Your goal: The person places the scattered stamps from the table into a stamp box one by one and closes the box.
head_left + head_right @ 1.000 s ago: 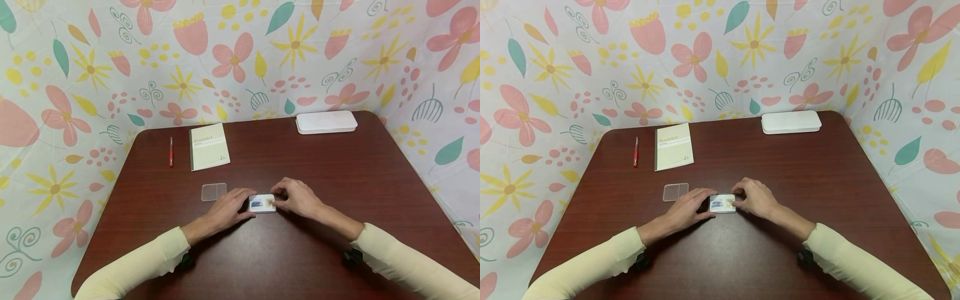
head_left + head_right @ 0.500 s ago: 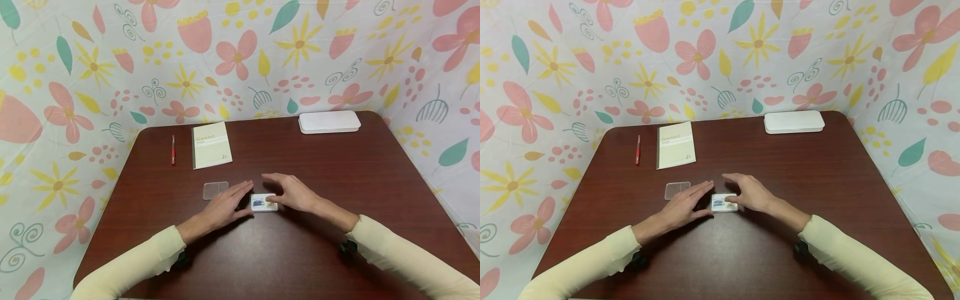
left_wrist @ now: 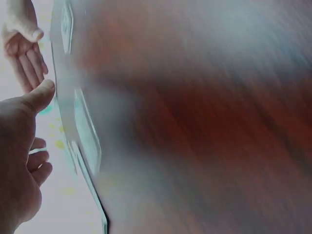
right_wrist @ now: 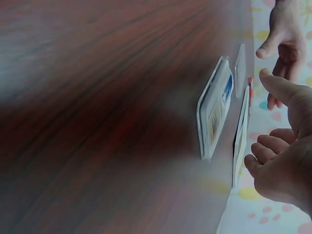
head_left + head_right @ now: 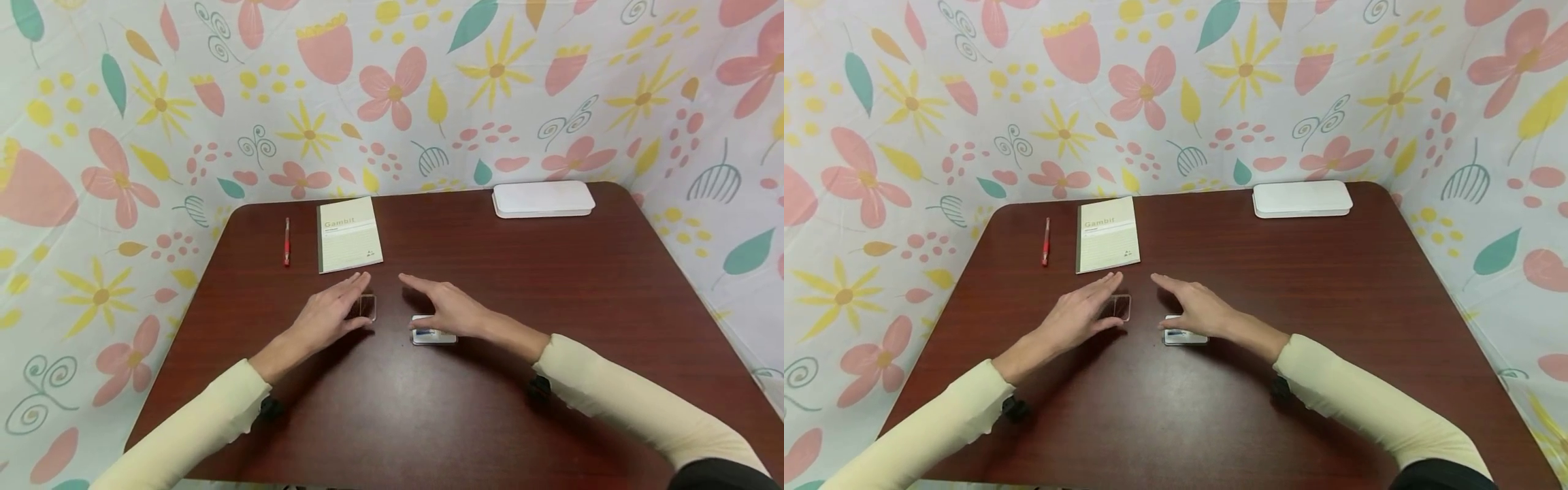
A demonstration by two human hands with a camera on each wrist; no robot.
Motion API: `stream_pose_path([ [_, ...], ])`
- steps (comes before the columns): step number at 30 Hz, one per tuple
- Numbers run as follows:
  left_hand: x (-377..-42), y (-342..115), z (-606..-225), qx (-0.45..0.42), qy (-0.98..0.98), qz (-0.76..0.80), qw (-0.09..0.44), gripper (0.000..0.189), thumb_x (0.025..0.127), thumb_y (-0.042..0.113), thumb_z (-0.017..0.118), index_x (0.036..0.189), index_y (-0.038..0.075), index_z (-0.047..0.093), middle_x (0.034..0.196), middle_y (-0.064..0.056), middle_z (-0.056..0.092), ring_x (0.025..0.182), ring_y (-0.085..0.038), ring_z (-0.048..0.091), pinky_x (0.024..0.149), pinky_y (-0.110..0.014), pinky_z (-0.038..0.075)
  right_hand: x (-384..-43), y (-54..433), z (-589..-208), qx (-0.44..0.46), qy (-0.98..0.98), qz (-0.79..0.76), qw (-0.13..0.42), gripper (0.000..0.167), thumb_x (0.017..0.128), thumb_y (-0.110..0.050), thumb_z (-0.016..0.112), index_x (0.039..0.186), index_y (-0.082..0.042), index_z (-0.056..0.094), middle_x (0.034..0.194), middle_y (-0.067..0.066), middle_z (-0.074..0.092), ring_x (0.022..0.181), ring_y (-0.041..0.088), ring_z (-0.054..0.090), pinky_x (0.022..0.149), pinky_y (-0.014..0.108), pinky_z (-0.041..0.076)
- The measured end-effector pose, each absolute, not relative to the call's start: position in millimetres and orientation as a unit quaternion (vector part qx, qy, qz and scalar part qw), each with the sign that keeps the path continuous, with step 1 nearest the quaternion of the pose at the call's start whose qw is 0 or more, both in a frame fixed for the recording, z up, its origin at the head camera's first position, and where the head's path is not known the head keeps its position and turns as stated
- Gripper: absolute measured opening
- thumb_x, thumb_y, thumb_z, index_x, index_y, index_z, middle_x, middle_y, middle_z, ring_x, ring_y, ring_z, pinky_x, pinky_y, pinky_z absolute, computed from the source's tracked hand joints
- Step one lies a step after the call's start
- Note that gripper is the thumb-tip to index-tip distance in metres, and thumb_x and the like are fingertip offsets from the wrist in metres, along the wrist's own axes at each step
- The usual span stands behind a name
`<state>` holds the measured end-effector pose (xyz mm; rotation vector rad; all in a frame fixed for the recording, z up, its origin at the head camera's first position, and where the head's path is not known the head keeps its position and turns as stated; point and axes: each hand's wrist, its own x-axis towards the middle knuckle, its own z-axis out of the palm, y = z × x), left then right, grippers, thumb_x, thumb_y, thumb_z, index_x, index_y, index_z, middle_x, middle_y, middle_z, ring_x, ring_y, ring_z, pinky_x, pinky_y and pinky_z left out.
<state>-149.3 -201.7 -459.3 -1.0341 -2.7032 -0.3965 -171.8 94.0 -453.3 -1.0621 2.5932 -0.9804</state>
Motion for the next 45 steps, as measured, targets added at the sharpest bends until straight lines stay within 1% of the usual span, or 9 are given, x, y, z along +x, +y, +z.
stream_pose_path([
  [4,-152,-218,-454,-0.344,-0.927,-0.118,0.091,0.085,0.088,0.038,0.089,0.155,0.000,0.052,0.154,-0.019,0.055,0.139,-0.033,0.058,0.093,-0.053,0.059,-176,78,-455,-0.363,0.870,-0.323,0.088,0.092,0.086,-0.022,0.092,0.161,0.000,0.042,0.159,0.018,0.050,0.140,0.033,0.055,0.112,0.049,0.047],
  [6,-152,-225,-453,-0.342,-0.929,-0.116,0.081,0.086,0.087,0.038,0.090,0.155,0.001,0.052,0.154,-0.019,0.055,0.137,-0.033,0.059,0.092,-0.053,0.059,-177,70,-457,-0.362,0.872,-0.316,0.092,0.091,0.086,-0.024,0.092,0.160,-0.001,0.044,0.159,0.021,0.049,0.140,0.034,0.055,0.112,0.049,0.048],
  [11,-155,-238,-453,-0.340,-0.930,-0.124,0.061,0.081,0.088,0.034,0.090,0.153,0.002,0.055,0.152,-0.020,0.057,0.127,-0.034,0.067,0.088,-0.051,0.061,-181,53,-462,-0.348,0.883,-0.298,0.103,0.088,0.086,-0.029,0.092,0.158,-0.003,0.049,0.157,0.026,0.048,0.142,0.035,0.053,0.112,0.048,0.047],
  [14,-156,-242,-456,-0.337,-0.932,-0.129,0.048,0.077,0.089,0.032,0.089,0.152,0.003,0.057,0.151,-0.021,0.058,0.120,-0.035,0.070,0.085,-0.051,0.061,-181,45,-465,-0.343,0.886,-0.294,0.105,0.087,0.085,-0.029,0.093,0.156,-0.003,0.051,0.156,0.026,0.049,0.142,0.035,0.053,0.112,0.046,0.048],
  [19,-157,-248,-462,-0.326,-0.937,-0.123,0.034,0.072,0.091,0.032,0.087,0.151,0.004,0.059,0.150,-0.020,0.059,0.118,-0.034,0.072,0.085,-0.050,0.061,-179,33,-469,-0.342,0.890,-0.287,0.093,0.081,0.086,-0.027,0.092,0.153,-0.001,0.055,0.153,0.023,0.054,0.138,0.035,0.056,0.111,0.046,0.048],
  [28,-160,-255,-469,-0.324,-0.937,-0.128,0.031,0.069,0.091,0.035,0.087,0.148,0.005,0.063,0.145,-0.019,0.063,0.111,-0.033,0.075,0.080,-0.048,0.062,-176,20,-476,-0.327,0.902,-0.276,0.061,0.074,0.085,-0.025,0.092,0.148,0.000,0.060,0.145,0.022,0.061,0.130,0.035,0.064,0.105,0.046,0.053],
  [33,-160,-259,-473,-0.329,-0.935,-0.132,0.029,0.067,0.091,0.035,0.086,0.147,0.005,0.064,0.143,-0.019,0.065,0.109,-0.032,0.075,0.079,-0.048,0.062,-175,17,-478,-0.321,0.904,-0.277,0.051,0.073,0.085,-0.024,0.093,0.146,-0.002,0.062,0.143,0.020,0.064,0.125,0.033,0.068,0.101,0.046,0.056],
  [40,-161,-261,-478,-0.327,-0.933,-0.147,0.027,0.064,0.092,0.033,0.086,0.145,0.005,0.065,0.139,-0.014,0.068,0.108,-0.028,0.076,0.081,-0.044,0.063,-173,15,-481,-0.313,0.906,-0.282,0.033,0.067,0.085,-0.024,0.093,0.144,-0.004,0.065,0.142,0.020,0.065,0.114,0.029,0.073,0.092,0.045,0.059],
  [45,-160,-261,-480,-0.325,-0.932,-0.157,0.029,0.063,0.092,0.033,0.086,0.144,0.006,0.066,0.137,-0.014,0.070,0.107,-0.027,0.076,0.081,-0.044,0.063,-172,15,-482,-0.307,0.909,-0.280,0.029,0.064,0.086,-0.024,0.092,0.142,-0.007,0.067,0.142,0.019,0.065,0.117,0.031,0.071,0.090,0.046,0.060],
])
